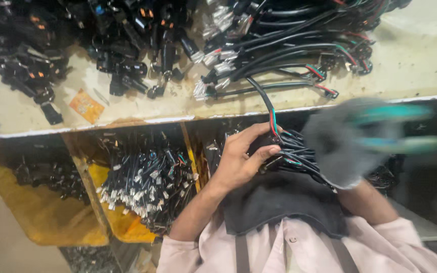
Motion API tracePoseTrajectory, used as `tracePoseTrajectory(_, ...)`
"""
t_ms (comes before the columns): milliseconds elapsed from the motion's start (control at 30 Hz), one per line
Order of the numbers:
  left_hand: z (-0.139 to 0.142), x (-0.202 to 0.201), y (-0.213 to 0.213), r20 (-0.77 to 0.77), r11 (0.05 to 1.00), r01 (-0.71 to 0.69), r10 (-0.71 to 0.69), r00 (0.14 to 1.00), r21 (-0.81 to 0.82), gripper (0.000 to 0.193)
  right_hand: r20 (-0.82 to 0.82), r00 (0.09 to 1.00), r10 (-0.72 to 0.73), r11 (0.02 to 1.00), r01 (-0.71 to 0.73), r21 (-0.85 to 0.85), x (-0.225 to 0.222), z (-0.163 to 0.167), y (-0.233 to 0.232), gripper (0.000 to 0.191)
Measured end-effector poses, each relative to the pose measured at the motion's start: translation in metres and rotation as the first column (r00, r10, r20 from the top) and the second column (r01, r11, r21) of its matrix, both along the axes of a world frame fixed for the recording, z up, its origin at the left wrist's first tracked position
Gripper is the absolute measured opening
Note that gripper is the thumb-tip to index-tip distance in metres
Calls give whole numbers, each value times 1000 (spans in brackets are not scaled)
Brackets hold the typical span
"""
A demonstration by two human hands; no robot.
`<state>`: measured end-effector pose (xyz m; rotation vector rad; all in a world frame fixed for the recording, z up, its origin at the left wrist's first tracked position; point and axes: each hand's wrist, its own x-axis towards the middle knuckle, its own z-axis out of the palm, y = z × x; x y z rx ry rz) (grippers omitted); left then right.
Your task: The person repeatedly picks black cylindrical components and wires from a table, then uses pliers to attach the components to the wire ends. The person works continuously, moving items from a pile on the table to a growing pile of assembled harnesses.
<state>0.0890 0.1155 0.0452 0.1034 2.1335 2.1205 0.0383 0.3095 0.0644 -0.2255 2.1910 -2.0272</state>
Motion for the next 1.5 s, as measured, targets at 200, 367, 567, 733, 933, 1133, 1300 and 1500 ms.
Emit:
tracePoseTrajectory(200,-1,-2,-2,-115,985,-24,4,993,-173,39,-254,944,211,888,-76,455,-6,25,-6,31)
tracePoseTrajectory(367,-2,-3,6,-90,970,-27,5,996,-240,41,-112,983,144,952,-107,287,-15,26,-5,23)
tracePoseTrajectory(567,-5,-6,6,-108,995,-21,11,994,-95,40,294,956,1,638,226,-736,3,0,-13,12)
tracePoseTrajectory(733,-8,-8,1,-144,969,-31,-5,990,-246,40,410,903,127,515,293,-805,-3,-26,-18,19)
tracePoseTrajectory(933,-13,-3,3,-160,998,-3,-7,987,-59,37,362,921,142,422,274,-864,-15,-21,-12,24)
tracePoseTrajectory(1133,-13,-2,1,-10,997,-70,70,997,-6,41,431,888,162,404,339,-850,-11,-32,-11,15)
tracePoseTrajectory(1300,33,-3,2,430,679,-288,-46,901,675,72,-208,978,8,999,0,41,-56,-30,-32,17)
tracePoseTrajectory(1500,54,-10,38,18,607,512,-634,773,-608,58,24,994,106,903,-106,416,-109,25,-63,22)
